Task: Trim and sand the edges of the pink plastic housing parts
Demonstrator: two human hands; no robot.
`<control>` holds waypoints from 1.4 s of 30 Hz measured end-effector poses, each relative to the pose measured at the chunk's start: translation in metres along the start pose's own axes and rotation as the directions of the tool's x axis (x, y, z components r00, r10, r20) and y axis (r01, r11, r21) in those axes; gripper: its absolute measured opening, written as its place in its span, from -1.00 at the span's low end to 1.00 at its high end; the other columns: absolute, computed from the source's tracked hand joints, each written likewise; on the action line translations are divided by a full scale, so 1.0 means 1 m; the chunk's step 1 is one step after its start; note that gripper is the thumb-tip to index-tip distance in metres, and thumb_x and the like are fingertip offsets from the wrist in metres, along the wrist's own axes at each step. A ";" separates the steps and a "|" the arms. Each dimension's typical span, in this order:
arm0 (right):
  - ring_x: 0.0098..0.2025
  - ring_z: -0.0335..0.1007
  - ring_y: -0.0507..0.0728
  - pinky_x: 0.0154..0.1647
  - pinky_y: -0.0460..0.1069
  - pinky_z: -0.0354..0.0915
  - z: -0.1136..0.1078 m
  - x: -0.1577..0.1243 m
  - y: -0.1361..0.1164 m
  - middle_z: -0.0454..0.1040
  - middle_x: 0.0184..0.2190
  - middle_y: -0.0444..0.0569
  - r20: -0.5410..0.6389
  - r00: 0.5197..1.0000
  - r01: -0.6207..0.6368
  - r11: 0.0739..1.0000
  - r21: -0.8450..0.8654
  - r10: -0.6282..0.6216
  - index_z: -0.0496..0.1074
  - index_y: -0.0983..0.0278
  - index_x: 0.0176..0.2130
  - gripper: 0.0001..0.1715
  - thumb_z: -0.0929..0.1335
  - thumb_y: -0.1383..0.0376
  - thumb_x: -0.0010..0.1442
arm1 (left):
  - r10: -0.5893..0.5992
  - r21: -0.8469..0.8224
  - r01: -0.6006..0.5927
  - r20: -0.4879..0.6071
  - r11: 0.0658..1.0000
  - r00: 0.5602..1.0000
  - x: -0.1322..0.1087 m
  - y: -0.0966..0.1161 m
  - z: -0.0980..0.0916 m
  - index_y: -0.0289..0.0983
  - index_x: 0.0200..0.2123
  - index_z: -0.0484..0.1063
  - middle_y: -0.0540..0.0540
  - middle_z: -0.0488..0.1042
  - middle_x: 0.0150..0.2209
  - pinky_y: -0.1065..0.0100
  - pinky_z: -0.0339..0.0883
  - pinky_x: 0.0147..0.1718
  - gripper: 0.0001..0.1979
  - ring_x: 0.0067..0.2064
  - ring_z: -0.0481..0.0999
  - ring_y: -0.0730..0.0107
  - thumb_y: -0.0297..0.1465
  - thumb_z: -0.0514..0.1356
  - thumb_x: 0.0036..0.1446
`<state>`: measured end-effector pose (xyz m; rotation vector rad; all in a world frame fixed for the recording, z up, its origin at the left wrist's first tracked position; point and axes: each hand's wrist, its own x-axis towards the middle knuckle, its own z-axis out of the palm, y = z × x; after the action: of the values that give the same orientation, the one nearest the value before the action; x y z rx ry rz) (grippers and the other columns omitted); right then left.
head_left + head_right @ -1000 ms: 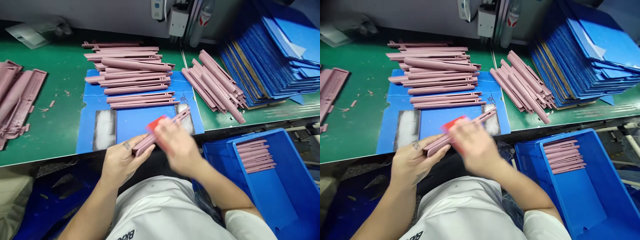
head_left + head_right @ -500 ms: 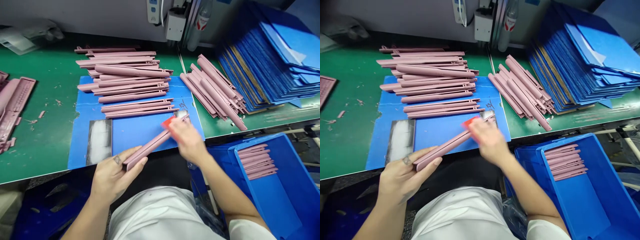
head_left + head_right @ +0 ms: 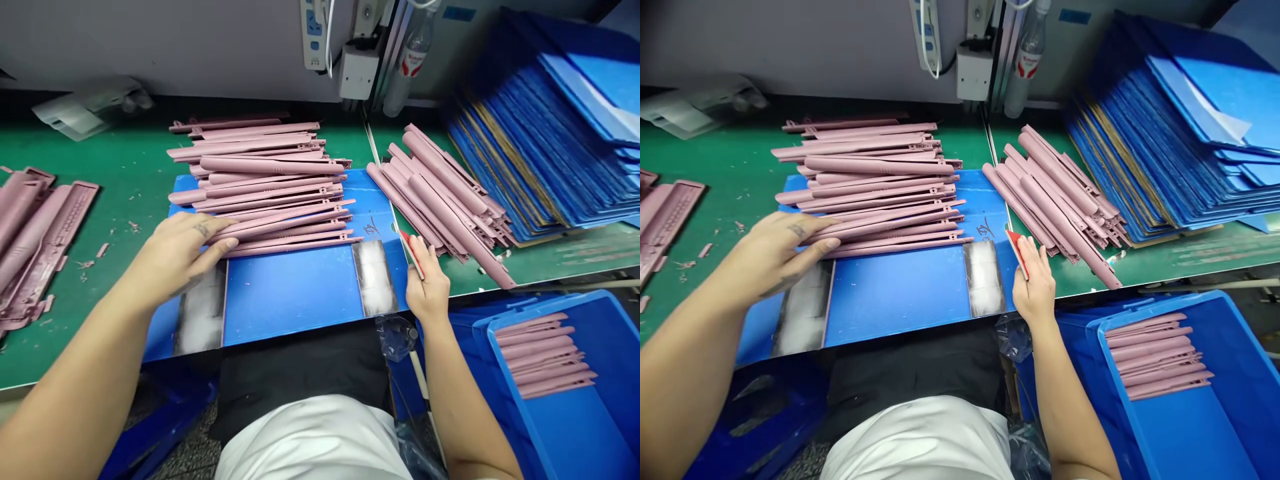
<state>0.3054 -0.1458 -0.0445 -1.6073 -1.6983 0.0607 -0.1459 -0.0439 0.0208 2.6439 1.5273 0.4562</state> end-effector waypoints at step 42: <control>0.37 0.47 0.34 0.43 0.28 0.42 -0.079 -0.043 -0.055 0.50 0.35 -0.04 0.035 0.999 -0.038 0.949 0.314 0.028 0.38 0.08 0.45 -0.34 0.25 0.33 0.45 | 0.041 -0.289 -0.036 0.009 0.957 0.999 -0.014 0.099 -0.023 -0.16 0.15 0.54 -0.12 0.67 0.01 0.29 0.50 -0.05 -0.57 -0.05 0.67 0.17 -0.05 0.18 0.39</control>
<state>0.2995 -0.2304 0.0182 -1.4007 -1.5921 0.3572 -0.0758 -0.1088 0.0584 2.4488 1.2932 0.6091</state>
